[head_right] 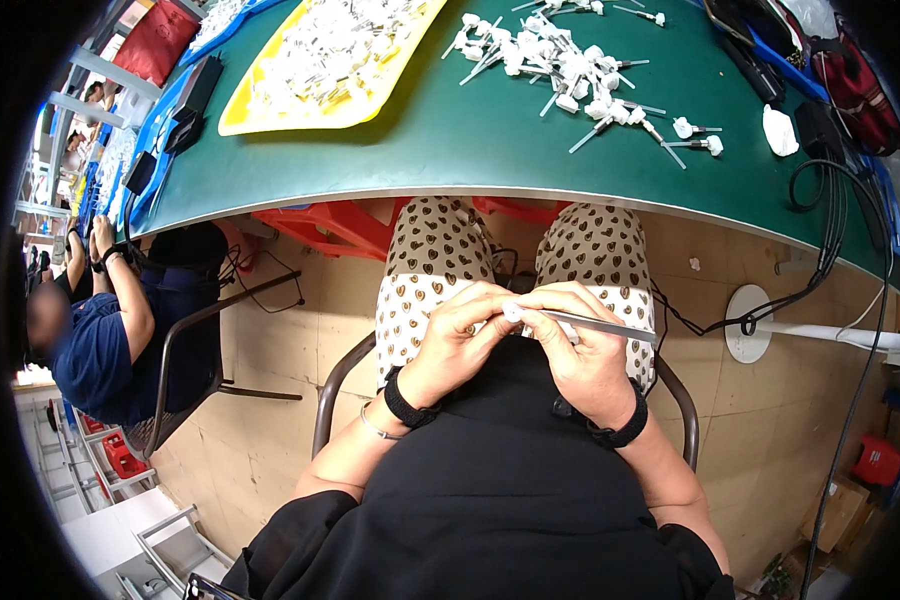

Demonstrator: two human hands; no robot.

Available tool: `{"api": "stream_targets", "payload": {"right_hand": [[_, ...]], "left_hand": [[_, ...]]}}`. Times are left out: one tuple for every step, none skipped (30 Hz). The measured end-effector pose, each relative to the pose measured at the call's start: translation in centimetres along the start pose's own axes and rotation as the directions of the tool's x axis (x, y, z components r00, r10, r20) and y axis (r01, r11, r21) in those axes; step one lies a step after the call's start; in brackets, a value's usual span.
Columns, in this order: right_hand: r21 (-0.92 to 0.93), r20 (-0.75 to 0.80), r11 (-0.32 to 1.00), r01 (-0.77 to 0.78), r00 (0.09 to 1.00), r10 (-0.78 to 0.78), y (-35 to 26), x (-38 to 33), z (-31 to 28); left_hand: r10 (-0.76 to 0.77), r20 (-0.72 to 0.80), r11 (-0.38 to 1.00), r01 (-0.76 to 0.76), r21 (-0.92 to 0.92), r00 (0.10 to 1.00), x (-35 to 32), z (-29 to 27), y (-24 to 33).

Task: The person sits at a green workbench and repeatedly picks up small white plastic components from a yellow tray. Using a metal tool, they manipulate each component individually, likely performing a precise assembly or adjustment, before placing the finished item onto the table surface. The process is repetitive and focused on fine motor manipulation.

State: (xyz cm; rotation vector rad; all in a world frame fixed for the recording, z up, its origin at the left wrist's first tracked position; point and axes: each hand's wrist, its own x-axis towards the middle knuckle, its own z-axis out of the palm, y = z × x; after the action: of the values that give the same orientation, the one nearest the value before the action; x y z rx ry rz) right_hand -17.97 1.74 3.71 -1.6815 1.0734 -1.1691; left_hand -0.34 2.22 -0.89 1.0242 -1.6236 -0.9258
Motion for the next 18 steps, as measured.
{"api": "stream_targets", "payload": {"right_hand": [[0.014, -0.004, 1.0, -0.011, 1.0, 0.011, -0.02, -0.01, 0.06], [0.027, -0.008, 0.999, -0.022, 1.0, 0.022, -0.01, -0.02, 0.08], [0.025, -0.007, 0.999, -0.028, 1.0, 0.028, 0.04, -0.04, 0.05], [0.021, -0.006, 0.999, -0.033, 0.999, 0.033, 0.08, -0.04, 0.03], [0.018, -0.006, 0.999, -0.038, 0.999, 0.038, 0.12, -0.05, 0.0], [0.014, -0.007, 0.999, -0.038, 0.999, 0.038, 0.17, -0.06, -0.02], [0.011, -0.007, 0.999, -0.037, 0.999, 0.037, 0.26, -0.05, -0.01], [0.007, -0.007, 0.999, -0.036, 0.999, 0.036, 0.34, -0.05, 0.0], [0.022, -0.012, 0.999, -0.043, 0.999, 0.044, 0.41, -0.08, 0.05], [0.037, -0.017, 0.998, -0.051, 0.999, 0.051, 0.48, -0.1, 0.12], [0.052, -0.022, 0.997, -0.058, 0.998, 0.059, 0.51, -0.11, 0.16], [0.053, -0.021, 0.997, -0.063, 0.998, 0.064, 0.48, -0.1, 0.15], [0.054, -0.02, 0.996, -0.068, 0.997, 0.069, 0.42, -0.08, 0.13], [0.055, -0.019, 0.996, -0.072, 0.997, 0.073, 0.4, -0.07, 0.11], [0.056, -0.02, 0.996, -0.071, 0.997, 0.073, 0.46, -0.08, 0.12], [0.057, -0.021, 0.996, -0.071, 0.997, 0.072, 0.59, -0.11, 0.13], [0.057, -0.022, 0.996, -0.071, 0.997, 0.072, 0.66, -0.13, 0.13], [0.058, -0.023, 0.996, -0.07, 0.997, 0.071, 0.65, -0.13, 0.14]], "left_hand": [[0.0, 0.003, 1.0, 0.0, 0.004, 1.0, 0.01, 0.0, 0.04], [0.0, 0.006, 1.0, 0.0, 0.008, 1.0, 0.04, -0.03, 0.14], [0.001, 0.009, 1.0, -0.001, 0.012, 1.0, 0.06, -0.04, 0.18], [0.0, 0.011, 1.0, 0.0, 0.018, 1.0, 0.06, -0.06, 0.19], [0.0, 0.012, 1.0, 0.0, 0.023, 1.0, 0.05, -0.07, 0.21], [0.0, 0.014, 1.0, -0.001, 0.029, 1.0, 0.05, -0.06, 0.22], [-0.003, 0.016, 1.0, 0.002, 0.027, 1.0, 0.06, -0.08, 0.21], [-0.006, 0.018, 1.0, 0.005, 0.025, 1.0, 0.08, -0.09, 0.2], [-0.008, 0.019, 1.0, 0.008, 0.023, 1.0, 0.09, -0.09, 0.2], [-0.011, 0.02, 1.0, 0.01, 0.016, 1.0, 0.08, -0.08, 0.19], [-0.013, 0.02, 1.0, 0.013, 0.01, 1.0, 0.06, -0.06, 0.16], [-0.015, 0.02, 1.0, 0.015, 0.003, 1.0, 0.04, -0.05, 0.13], [-0.012, 0.02, 1.0, 0.012, 0.004, 1.0, 0.03, -0.04, 0.08], [-0.009, 0.02, 1.0, 0.008, 0.004, 1.0, 0.02, -0.03, 0.02], [-0.005, 0.019, 1.0, 0.005, 0.005, 1.0, 0.01, -0.03, -0.01], [-0.015, 0.017, 1.0, 0.015, 0.003, 1.0, 0.0, -0.01, 0.0], [-0.026, 0.015, 1.0, 0.026, 0.001, 1.0, -0.01, 0.01, 0.02], [-0.036, 0.013, 0.999, 0.036, -0.001, 0.999, -0.01, 0.03, 0.04]]}}
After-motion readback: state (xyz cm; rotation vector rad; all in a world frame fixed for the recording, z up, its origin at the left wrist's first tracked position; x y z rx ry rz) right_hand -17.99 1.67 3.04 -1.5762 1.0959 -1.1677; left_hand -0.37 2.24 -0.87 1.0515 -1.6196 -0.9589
